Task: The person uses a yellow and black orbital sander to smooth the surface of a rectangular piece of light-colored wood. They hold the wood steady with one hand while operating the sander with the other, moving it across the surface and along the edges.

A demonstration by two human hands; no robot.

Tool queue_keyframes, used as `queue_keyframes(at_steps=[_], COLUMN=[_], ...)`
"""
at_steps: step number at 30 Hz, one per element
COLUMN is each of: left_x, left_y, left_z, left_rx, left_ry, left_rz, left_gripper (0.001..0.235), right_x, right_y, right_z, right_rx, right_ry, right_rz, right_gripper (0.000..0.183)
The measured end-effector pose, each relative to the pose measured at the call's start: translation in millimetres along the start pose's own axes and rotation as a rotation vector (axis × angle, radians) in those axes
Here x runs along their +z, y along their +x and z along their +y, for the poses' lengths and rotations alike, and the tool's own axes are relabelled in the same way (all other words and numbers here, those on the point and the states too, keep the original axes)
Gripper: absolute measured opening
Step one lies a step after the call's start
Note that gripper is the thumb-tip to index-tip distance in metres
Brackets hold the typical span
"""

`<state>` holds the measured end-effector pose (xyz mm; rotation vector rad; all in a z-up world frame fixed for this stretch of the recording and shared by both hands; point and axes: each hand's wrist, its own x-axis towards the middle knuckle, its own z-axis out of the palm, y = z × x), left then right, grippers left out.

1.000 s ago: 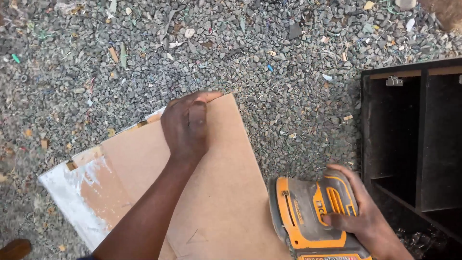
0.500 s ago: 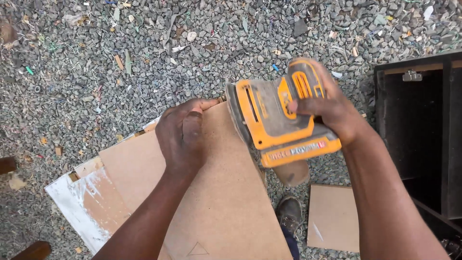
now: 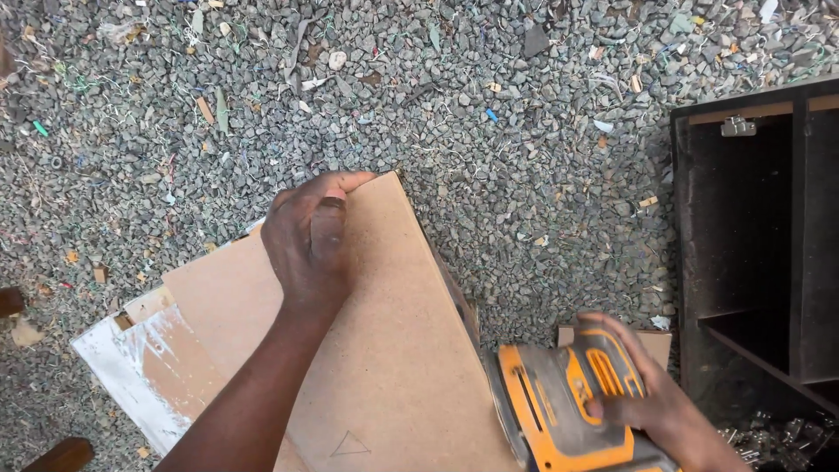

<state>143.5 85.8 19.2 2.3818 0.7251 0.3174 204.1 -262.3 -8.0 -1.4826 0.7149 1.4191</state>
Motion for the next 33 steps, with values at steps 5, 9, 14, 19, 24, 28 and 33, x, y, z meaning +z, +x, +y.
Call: queue_keyframes(at_steps=[5, 9, 14, 19, 24, 28, 33], left_x=[3.5, 3.7, 4.2, 2.8, 2.9, 11.4, 0.2], left_y=[-2.1, -1.8, -1.3, 1.4, 1.4, 1.1, -11.3], left_z=[-3.4, 1.6, 0.2, -1.7, 3.7, 37.2, 82.8], left_rx=[-0.004, -0.016, 0.0, 0.0, -0.042, -0.017, 0.176], left_ry=[-0.024, -0.05, -0.02, 0.001, -0.04, -0.151, -0.144], left_rz=[0.026, 0.06, 0.055, 0.034, 0.043, 0.022, 0.026], left_gripper=[0.061, 0.057, 0.055, 0.056, 0.054, 0.059, 0.053], right_x=[25.5, 58.1, 78.0, 45.1, -10.6, -10.8, -22.5], right_y=[-4.2, 16.2, 15.5, -0.7, 26.0, 57.9, 118.5], right_z=[-49.0, -111.9, -143.8, -90.0, 2.0, -6.1, -54.9], right_rx=[-0.124, -0.471, -0.525, -0.382, 0.086, 0.12, 0.131], right_ry=[-0.119, -0.172, -0.128, -0.309, 0.143, 0.144, 0.314], right_rz=[-0.019, -0.193, -0.245, -0.089, -0.225, -0.18, -0.549], right_gripper=[0.099, 0.081, 0.08, 0.087, 0.089, 0.087, 0.058])
